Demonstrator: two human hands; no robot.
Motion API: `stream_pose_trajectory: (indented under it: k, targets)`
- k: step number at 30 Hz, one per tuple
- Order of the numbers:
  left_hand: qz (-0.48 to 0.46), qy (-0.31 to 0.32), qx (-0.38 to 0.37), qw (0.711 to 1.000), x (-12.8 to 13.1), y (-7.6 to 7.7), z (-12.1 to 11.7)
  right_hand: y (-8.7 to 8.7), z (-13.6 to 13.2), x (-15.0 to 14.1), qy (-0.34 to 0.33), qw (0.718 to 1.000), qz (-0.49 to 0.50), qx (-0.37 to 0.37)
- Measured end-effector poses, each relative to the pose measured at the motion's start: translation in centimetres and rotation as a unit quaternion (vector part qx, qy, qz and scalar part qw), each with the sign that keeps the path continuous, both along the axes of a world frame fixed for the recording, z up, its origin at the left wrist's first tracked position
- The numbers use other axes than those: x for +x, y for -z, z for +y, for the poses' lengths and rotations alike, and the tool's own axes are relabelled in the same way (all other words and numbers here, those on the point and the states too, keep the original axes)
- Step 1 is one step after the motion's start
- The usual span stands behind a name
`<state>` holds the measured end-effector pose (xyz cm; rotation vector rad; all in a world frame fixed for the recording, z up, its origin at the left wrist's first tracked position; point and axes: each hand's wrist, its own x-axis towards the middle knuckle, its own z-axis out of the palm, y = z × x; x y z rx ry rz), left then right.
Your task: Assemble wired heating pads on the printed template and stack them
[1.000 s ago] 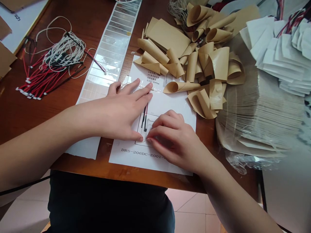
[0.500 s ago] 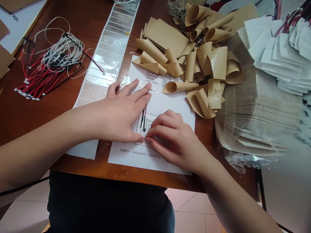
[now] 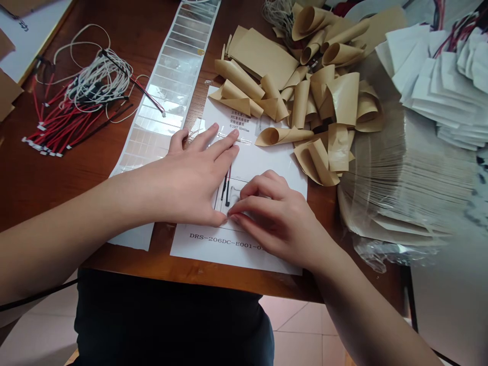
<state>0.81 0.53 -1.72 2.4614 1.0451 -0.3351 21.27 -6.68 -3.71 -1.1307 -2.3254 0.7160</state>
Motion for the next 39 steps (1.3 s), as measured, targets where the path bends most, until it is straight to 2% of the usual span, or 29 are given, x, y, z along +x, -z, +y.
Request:
stream_pose_trajectory:
  k: [7, 20, 27, 33, 39]
  targets:
    - [0.01, 0.024, -0.019, 0.999, -0.5, -0.3, 0.6, -0.1, 0.0, 0.0, -0.002, 1.0, 0.006, 0.005]
    - [0.008, -0.002, 0.003, 1.0, 0.2, -0.2, -0.4, 0.1, 0.2, 0.2, 0.003, 1.0, 0.009, 0.023]
    - [0.007, 0.009, 0.003, 1.0, 0.0, 0.0, -0.2, 0.0, 0.6, 0.7, 0.027, 0.998, 0.022, 0.043]
    - [0.014, 0.003, 0.001, 1.0, 0.2, -0.2, -0.3, 0.2, 0.4, -0.1, 0.035, 0.996, 0.01, 0.084]
    - [0.012, -0.005, 0.001, 1.0, 0.3, -0.3, -0.4, 0.1, 0.1, -0.7, 0.062, 0.994, 0.002, 0.085]
